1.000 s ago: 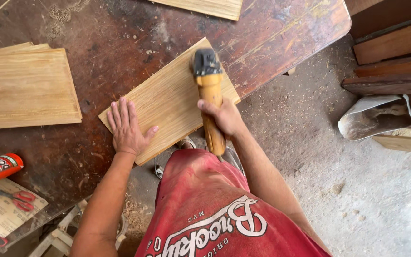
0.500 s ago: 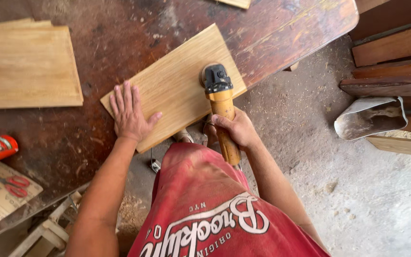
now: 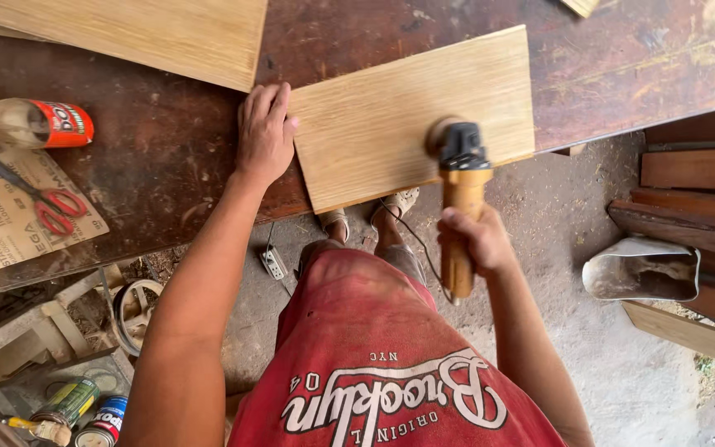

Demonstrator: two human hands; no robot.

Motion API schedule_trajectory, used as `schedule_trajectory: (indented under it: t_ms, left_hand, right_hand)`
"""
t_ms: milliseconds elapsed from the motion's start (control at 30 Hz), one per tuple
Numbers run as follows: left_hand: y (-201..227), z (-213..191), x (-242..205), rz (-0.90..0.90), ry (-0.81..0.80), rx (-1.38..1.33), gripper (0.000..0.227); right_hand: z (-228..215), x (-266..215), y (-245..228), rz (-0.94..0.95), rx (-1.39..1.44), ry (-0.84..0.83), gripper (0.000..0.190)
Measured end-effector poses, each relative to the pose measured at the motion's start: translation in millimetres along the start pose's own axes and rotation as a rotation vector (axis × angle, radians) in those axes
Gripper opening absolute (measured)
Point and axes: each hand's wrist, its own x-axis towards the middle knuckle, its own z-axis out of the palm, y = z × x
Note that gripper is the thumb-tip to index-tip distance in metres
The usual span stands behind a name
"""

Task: The person uses a handheld electric sander to smooth the surface of a rectangular wooden board on a workbench. They hold the board with the left hand and move the sander across the surface in repeated passes, then flip the board to sand the other side.

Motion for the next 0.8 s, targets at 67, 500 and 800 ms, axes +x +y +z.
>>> schedule_trajectory:
  t_ms: [67, 500, 800]
  left_hand:
    - [-12, -2, 3, -0.041, -0.018, -0.134, 0.048]
    - [-10, -15, -38, 0.08, 0.17, -0.04, 0.027]
    - [-11, -11, -34, 0.091, 0.204, -0.035, 0.043]
  right_hand:
    - [30, -2, 5, 0.007, -0.086, -0.058, 0.037]
    - [105, -5, 1, 0.02, -0.355, -0.1, 0.035]
    - [51, 9, -4, -0.019, 0.039, 0.087, 0.029]
